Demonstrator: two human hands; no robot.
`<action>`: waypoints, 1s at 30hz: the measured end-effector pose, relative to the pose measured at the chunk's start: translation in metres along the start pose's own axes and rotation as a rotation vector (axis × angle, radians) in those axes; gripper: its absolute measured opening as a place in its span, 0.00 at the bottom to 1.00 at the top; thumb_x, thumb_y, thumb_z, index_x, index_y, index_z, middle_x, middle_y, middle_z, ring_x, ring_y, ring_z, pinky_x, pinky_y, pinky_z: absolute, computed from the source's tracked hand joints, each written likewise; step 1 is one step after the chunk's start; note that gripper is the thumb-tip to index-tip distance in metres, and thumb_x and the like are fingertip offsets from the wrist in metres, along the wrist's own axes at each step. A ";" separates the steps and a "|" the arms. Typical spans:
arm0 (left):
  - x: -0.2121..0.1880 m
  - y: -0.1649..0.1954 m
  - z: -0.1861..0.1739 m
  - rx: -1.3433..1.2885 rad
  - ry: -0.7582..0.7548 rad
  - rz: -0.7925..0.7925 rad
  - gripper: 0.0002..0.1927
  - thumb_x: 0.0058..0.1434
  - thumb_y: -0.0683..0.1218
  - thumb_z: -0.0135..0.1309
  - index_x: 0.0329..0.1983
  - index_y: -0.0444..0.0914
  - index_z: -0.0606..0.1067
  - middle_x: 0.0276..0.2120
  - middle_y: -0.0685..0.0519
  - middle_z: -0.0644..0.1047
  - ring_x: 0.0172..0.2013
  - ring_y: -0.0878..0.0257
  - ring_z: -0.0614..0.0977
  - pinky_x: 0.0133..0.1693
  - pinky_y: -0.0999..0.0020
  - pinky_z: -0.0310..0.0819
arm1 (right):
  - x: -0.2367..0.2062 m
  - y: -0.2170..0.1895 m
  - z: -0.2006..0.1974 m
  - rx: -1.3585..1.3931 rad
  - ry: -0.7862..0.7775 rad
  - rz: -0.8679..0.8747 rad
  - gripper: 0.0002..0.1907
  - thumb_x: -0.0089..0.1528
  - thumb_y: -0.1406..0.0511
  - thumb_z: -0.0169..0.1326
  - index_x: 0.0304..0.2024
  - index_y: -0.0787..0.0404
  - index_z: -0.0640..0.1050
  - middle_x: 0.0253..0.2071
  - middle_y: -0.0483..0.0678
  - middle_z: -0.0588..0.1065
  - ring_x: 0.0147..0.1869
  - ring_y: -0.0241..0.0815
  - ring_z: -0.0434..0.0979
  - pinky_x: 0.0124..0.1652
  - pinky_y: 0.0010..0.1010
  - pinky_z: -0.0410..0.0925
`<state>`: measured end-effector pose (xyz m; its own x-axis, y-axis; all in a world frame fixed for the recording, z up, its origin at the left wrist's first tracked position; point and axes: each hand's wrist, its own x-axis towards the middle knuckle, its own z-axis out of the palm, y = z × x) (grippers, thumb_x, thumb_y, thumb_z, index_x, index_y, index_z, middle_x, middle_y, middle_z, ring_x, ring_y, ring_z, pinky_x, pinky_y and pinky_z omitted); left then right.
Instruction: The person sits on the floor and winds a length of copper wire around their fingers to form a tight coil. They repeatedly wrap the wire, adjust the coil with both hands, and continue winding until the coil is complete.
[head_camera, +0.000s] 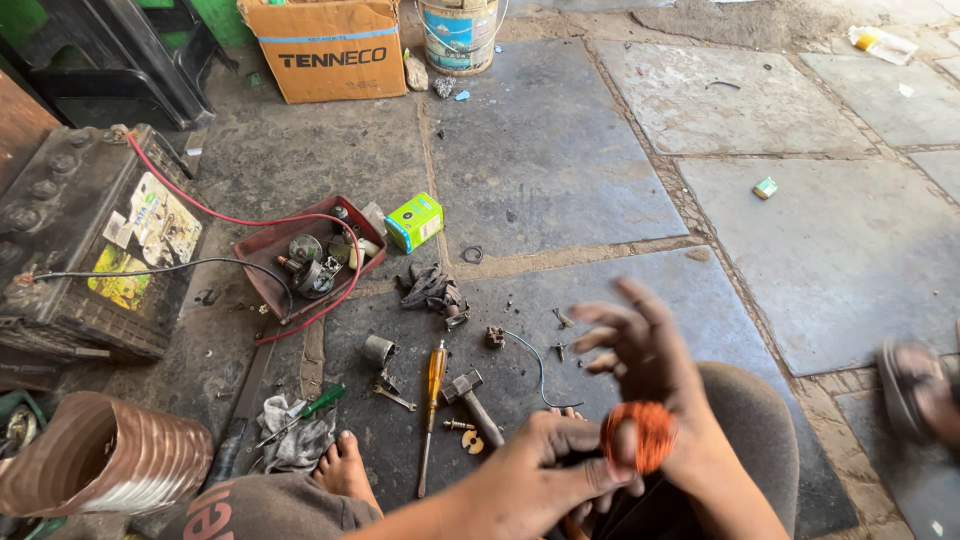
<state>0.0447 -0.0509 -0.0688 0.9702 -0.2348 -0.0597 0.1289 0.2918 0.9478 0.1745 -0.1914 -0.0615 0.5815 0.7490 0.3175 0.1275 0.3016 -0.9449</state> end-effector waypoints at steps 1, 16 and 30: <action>0.001 0.003 -0.005 -0.035 -0.034 -0.032 0.10 0.72 0.47 0.54 0.45 0.35 0.79 0.30 0.59 0.77 0.29 0.74 0.76 0.33 0.75 0.74 | -0.001 -0.002 0.000 0.013 -0.095 0.061 0.68 0.48 0.44 0.71 0.79 0.61 0.50 0.71 0.58 0.65 0.68 0.51 0.68 0.63 0.41 0.61; 0.004 0.030 -0.033 0.534 0.048 -0.025 0.13 0.63 0.47 0.55 0.44 0.35 0.81 0.34 0.51 0.85 0.37 0.69 0.84 0.43 0.69 0.77 | 0.003 -0.004 -0.004 -0.116 -0.064 0.126 0.62 0.49 0.60 0.71 0.77 0.60 0.49 0.72 0.56 0.64 0.71 0.51 0.68 0.64 0.42 0.63; 0.006 0.039 -0.030 0.762 0.152 -0.081 0.12 0.61 0.47 0.56 0.38 0.32 0.80 0.26 0.42 0.79 0.28 0.58 0.82 0.34 0.60 0.75 | 0.000 -0.007 0.001 -0.272 -0.102 0.115 0.58 0.50 0.67 0.69 0.76 0.60 0.51 0.71 0.54 0.65 0.68 0.48 0.70 0.61 0.39 0.63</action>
<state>0.0614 -0.0134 -0.0416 0.9884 -0.0824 -0.1279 0.0775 -0.4509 0.8892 0.1734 -0.1927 -0.0550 0.5226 0.8286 0.2007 0.2842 0.0526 -0.9573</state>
